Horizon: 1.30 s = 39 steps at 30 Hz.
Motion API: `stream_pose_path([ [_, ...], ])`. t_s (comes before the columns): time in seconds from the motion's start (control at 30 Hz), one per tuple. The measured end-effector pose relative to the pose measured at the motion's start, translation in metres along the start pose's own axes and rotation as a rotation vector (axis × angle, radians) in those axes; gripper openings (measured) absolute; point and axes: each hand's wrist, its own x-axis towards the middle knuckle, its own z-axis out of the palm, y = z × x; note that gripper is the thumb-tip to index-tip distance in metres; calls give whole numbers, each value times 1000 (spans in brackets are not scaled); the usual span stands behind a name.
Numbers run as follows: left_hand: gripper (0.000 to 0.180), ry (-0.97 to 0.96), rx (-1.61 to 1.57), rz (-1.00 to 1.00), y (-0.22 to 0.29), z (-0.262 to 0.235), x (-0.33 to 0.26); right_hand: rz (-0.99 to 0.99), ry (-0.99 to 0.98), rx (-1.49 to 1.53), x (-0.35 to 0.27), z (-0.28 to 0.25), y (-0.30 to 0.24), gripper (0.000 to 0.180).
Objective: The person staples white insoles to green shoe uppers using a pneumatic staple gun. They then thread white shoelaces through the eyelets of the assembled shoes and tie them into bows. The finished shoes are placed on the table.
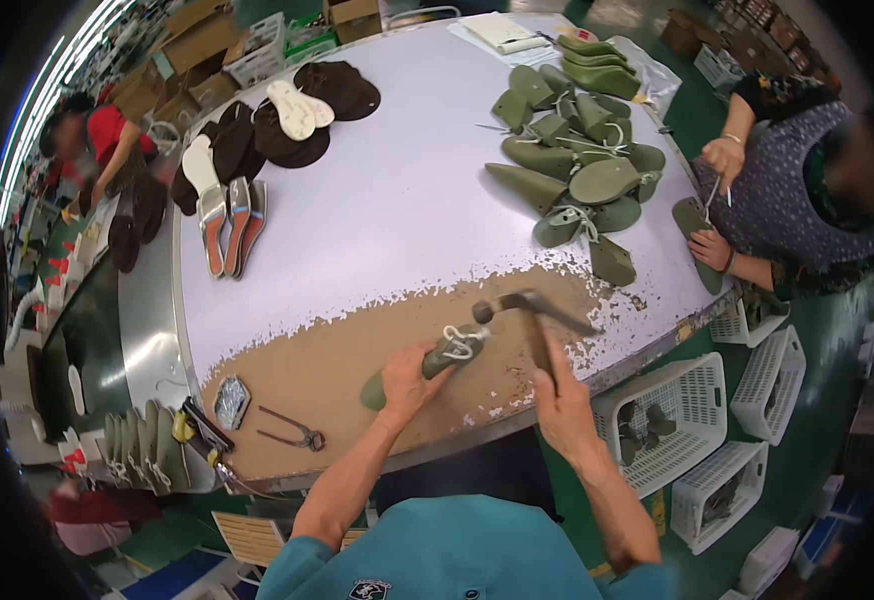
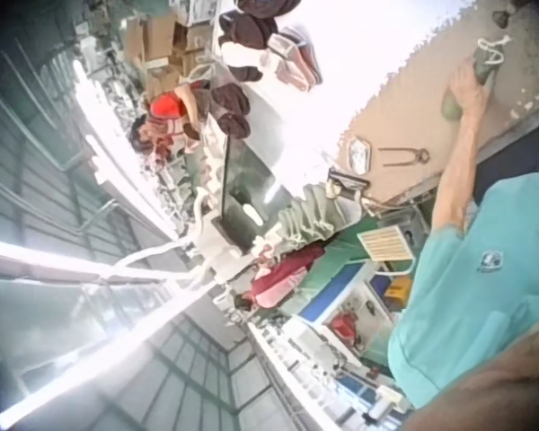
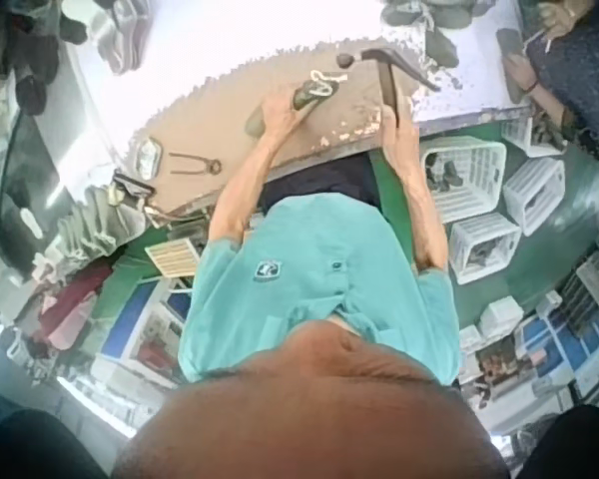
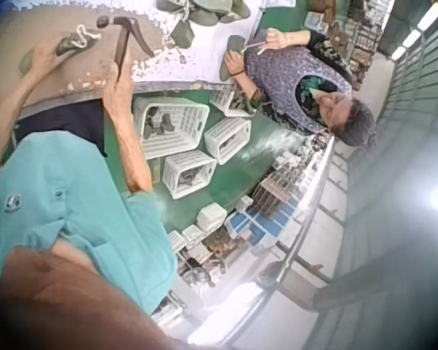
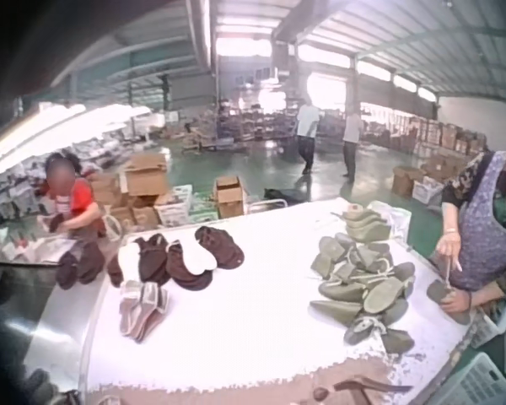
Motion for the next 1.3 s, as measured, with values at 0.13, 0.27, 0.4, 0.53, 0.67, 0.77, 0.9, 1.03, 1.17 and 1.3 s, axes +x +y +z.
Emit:
stream_pose_path([
  [0.13, 47, 30, -27, 41, 0, -4, 2, -108, -83, -263, 1, 27, 34, 57],
  [0.27, 47, -12, -3, 1, -4, -10, -2, 197, -93, -73, 12, 2, -11, 56],
  [0.4, 48, -55, -8, -20, -1, -9, 2, -110, 25, -160, 3, 18, 17, 56],
  [0.53, 47, -66, -40, -24, -9, -7, -7, -31, -171, -239, 12, 7, 27, 56],
  [0.67, 49, -94, -17, -14, -6, -7, -8, 65, 140, 294, 10, -16, -19, 55],
  [0.77, 50, -115, -5, -7, -4, -13, 4, 51, -1, 61, 1, 0, -4, 54],
  [0.9, 49, -114, -33, 8, -6, -13, -2, 1, -172, -98, 6, 19, 27, 50],
  [1.03, 48, -112, -35, 26, -11, -14, -4, 67, -36, 85, 15, -10, 4, 47],
  [1.17, 47, -149, -51, 34, -5, -19, 2, 176, 175, 251, 0, 8, 18, 43],
  [1.3, 48, -128, -10, 60, -11, -23, 1, -172, -60, -143, 10, 36, 85, 48],
])
